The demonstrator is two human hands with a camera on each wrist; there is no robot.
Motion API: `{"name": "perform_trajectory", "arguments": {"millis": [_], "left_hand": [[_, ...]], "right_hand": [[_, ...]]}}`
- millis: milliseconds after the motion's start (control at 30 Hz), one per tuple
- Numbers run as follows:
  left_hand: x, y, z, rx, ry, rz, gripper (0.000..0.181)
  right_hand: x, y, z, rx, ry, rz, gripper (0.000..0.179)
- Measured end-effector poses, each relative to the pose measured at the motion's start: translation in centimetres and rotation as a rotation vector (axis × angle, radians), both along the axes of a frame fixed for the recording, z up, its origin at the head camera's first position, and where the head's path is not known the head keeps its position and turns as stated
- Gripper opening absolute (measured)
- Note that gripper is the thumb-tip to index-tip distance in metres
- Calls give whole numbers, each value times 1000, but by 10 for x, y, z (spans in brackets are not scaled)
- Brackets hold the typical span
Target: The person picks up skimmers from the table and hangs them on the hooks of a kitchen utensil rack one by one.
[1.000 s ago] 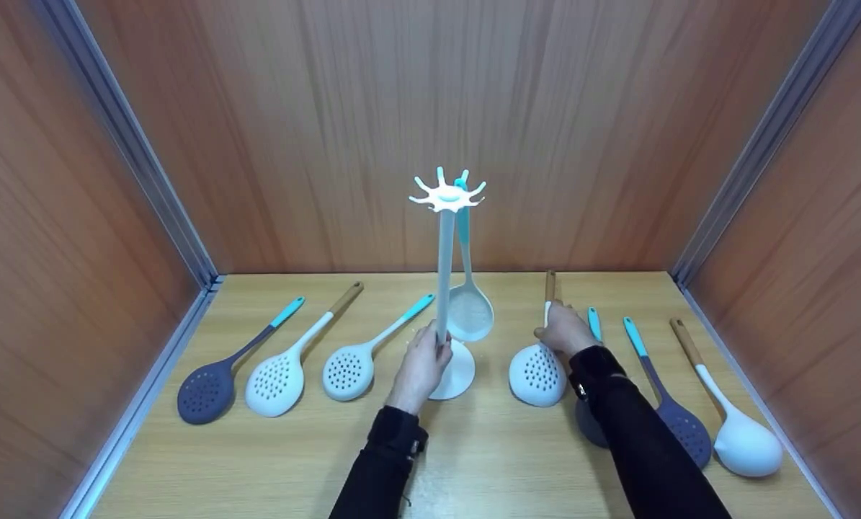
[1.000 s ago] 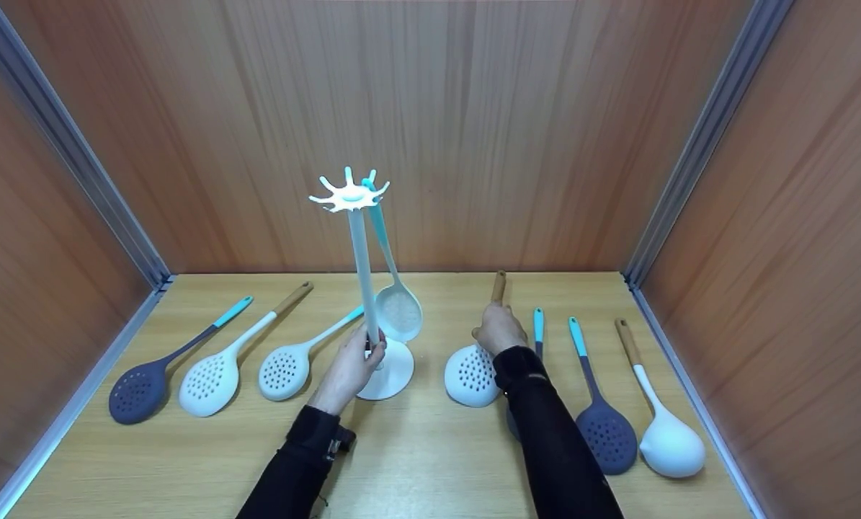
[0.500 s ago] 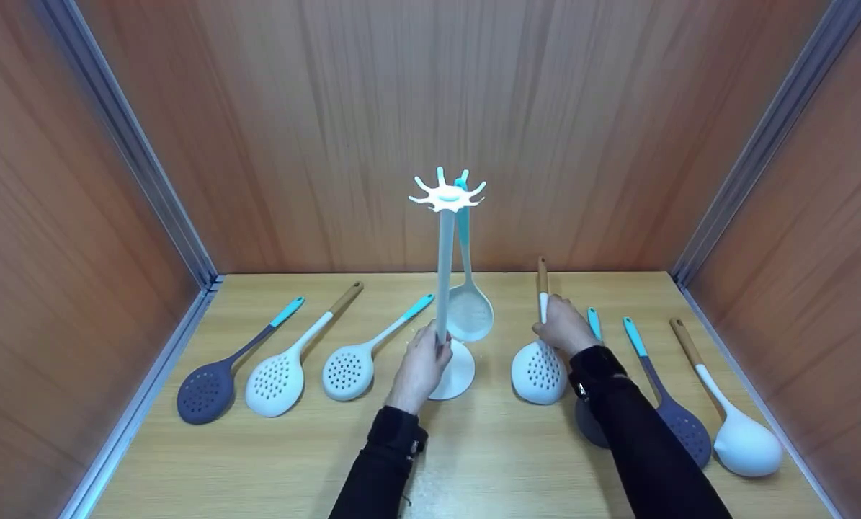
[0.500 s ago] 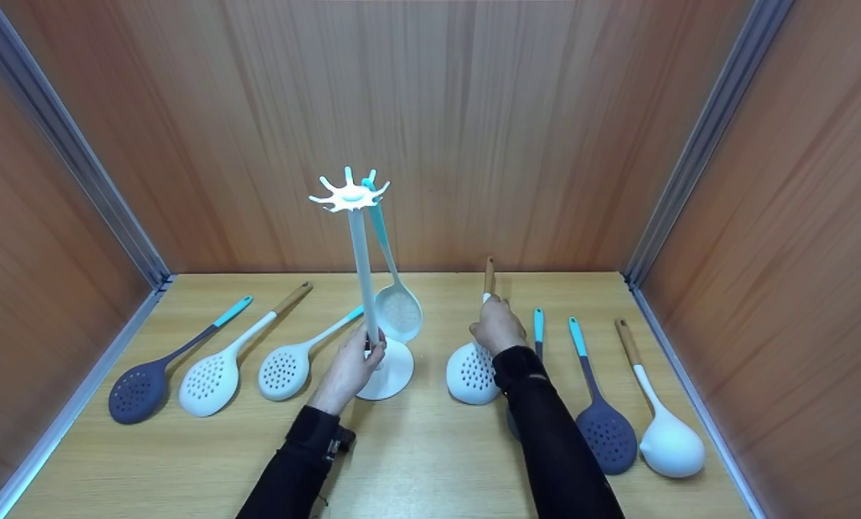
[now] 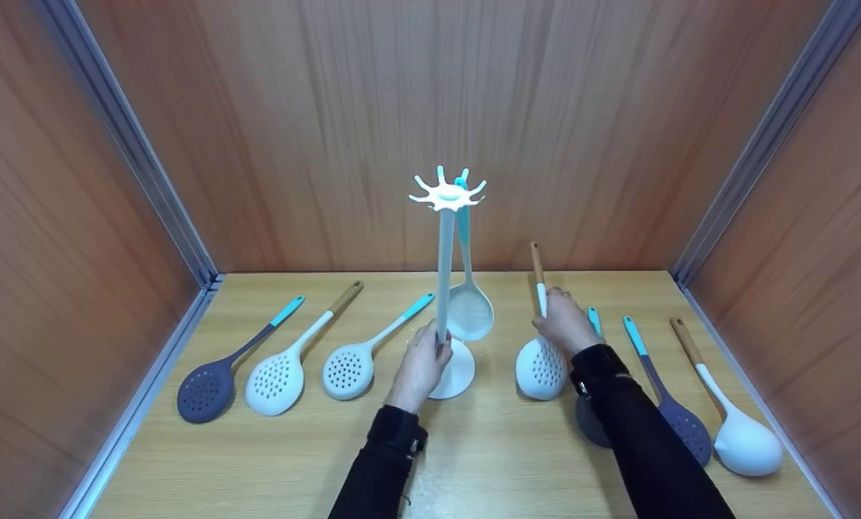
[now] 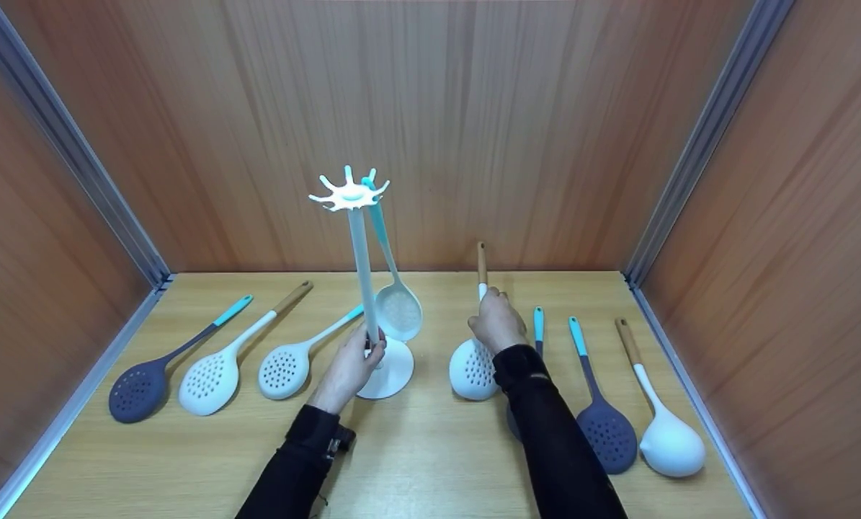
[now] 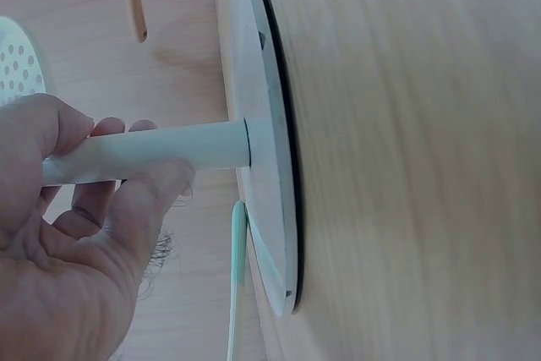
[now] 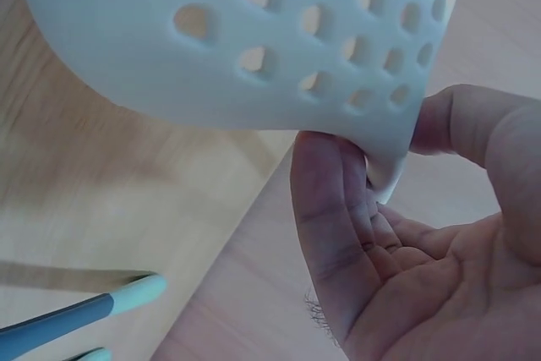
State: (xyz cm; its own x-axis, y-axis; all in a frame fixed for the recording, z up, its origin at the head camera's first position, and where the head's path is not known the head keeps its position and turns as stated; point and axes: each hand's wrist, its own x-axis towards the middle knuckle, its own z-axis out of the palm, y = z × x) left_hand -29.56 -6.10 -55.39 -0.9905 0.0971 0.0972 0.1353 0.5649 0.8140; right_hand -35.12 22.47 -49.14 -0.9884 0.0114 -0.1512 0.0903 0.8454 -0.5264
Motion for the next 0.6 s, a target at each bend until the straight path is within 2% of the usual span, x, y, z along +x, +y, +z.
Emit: {"name": "perform_trajectory", "arguments": {"millis": [300, 467, 600], "left_hand": [[0, -1, -2, 6, 24, -9, 11], [0, -3, -2, -5, 73, -28, 8], [0, -3, -2, -5, 68, -24, 8]], "right_hand": [[2, -2, 10, -7, 6, -9, 61], [5, -1, 12, 18, 82, 32, 59], [5, -2, 14, 30, 111, 43, 58]]}}
